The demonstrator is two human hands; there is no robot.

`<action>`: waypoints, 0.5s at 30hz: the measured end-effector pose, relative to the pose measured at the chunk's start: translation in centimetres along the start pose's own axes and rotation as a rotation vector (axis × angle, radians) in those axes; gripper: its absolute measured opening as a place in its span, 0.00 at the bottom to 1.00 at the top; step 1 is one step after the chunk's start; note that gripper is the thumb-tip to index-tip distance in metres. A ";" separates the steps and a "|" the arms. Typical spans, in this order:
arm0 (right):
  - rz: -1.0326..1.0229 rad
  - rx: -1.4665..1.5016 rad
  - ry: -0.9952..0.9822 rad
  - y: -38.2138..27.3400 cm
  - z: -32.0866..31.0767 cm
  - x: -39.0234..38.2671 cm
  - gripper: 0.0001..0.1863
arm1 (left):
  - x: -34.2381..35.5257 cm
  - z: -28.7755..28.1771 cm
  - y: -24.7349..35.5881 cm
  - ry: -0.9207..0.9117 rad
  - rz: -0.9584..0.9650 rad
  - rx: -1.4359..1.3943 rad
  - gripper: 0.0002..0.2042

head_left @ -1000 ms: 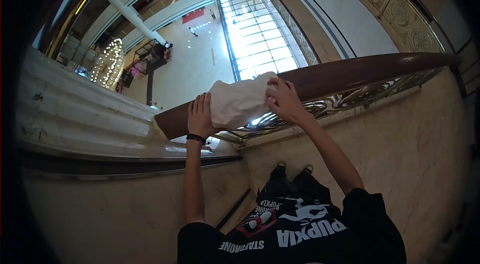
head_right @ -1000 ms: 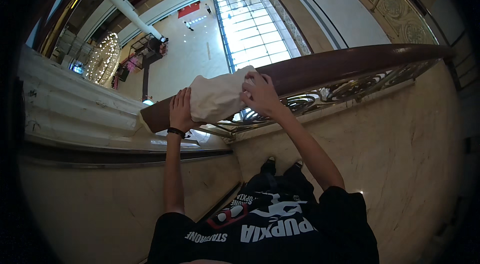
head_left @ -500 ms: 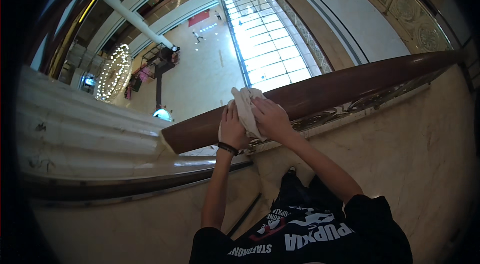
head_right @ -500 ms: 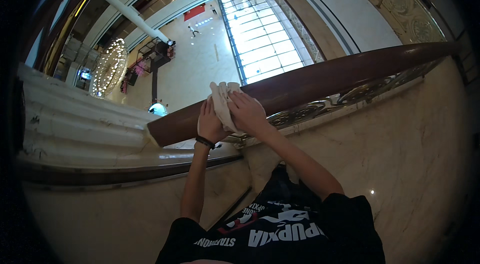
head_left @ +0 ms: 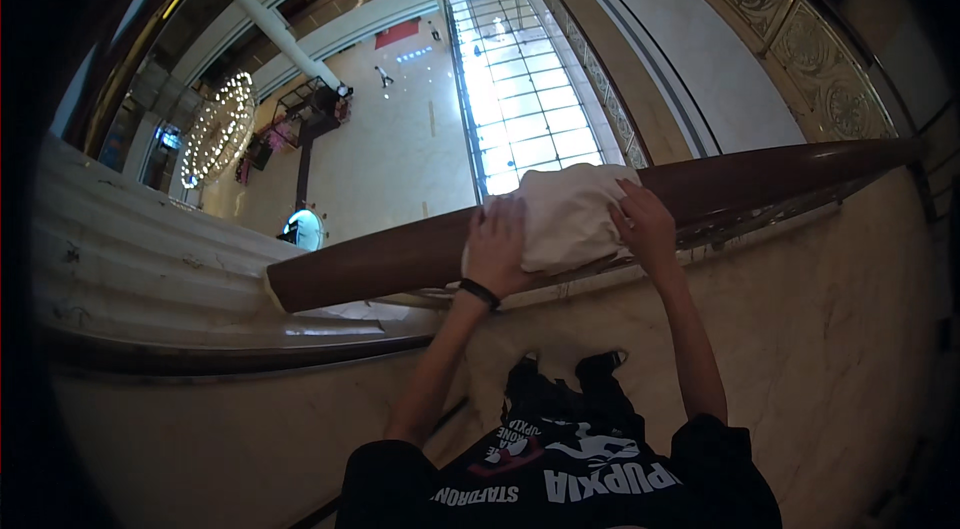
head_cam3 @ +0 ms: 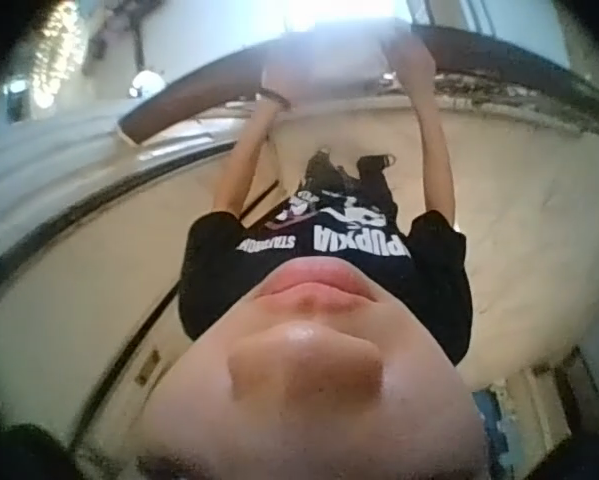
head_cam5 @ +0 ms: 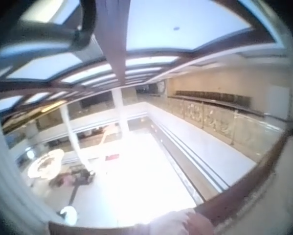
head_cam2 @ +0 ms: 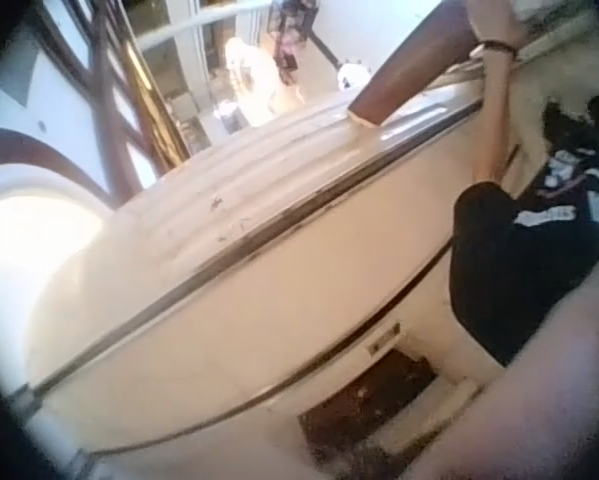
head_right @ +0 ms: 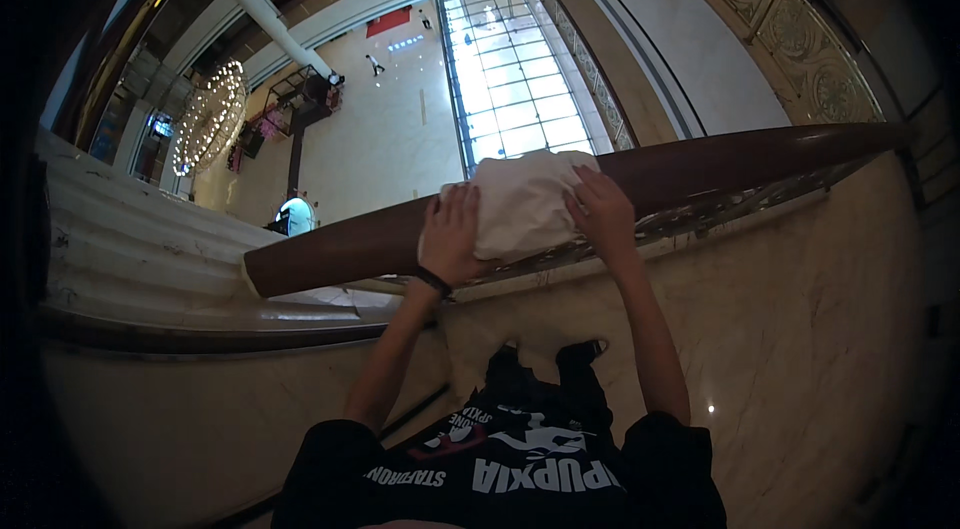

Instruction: The recorder is cleaning a handrail on an upper floor of a large building using a cloth.

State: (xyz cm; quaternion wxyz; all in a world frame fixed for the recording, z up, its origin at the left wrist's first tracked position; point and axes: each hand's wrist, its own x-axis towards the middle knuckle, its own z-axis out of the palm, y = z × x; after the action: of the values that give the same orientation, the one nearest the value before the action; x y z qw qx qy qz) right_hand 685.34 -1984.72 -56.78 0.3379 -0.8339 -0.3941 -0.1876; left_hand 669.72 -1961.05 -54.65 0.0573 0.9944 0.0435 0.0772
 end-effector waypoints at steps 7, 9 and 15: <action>0.021 0.029 0.104 5.5 -2.8 -1.2 0.10 | 7.7 3.1 10.3 -0.008 0.129 -0.015 0.63; 0.029 0.037 0.105 5.4 -3.0 -1.3 0.10 | 9.5 3.6 13.0 -0.040 0.138 0.016 0.60; -0.037 0.136 0.041 11.0 -6.0 -1.1 0.11 | 13.1 5.8 18.2 -0.015 0.134 0.094 0.58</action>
State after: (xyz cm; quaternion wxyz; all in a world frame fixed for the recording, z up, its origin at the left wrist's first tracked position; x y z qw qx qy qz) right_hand 693.02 -1994.59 -57.79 0.3982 -0.7977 -0.4142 -0.1834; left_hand 684.91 -1978.39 -56.20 0.0056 0.9973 -0.0198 0.0712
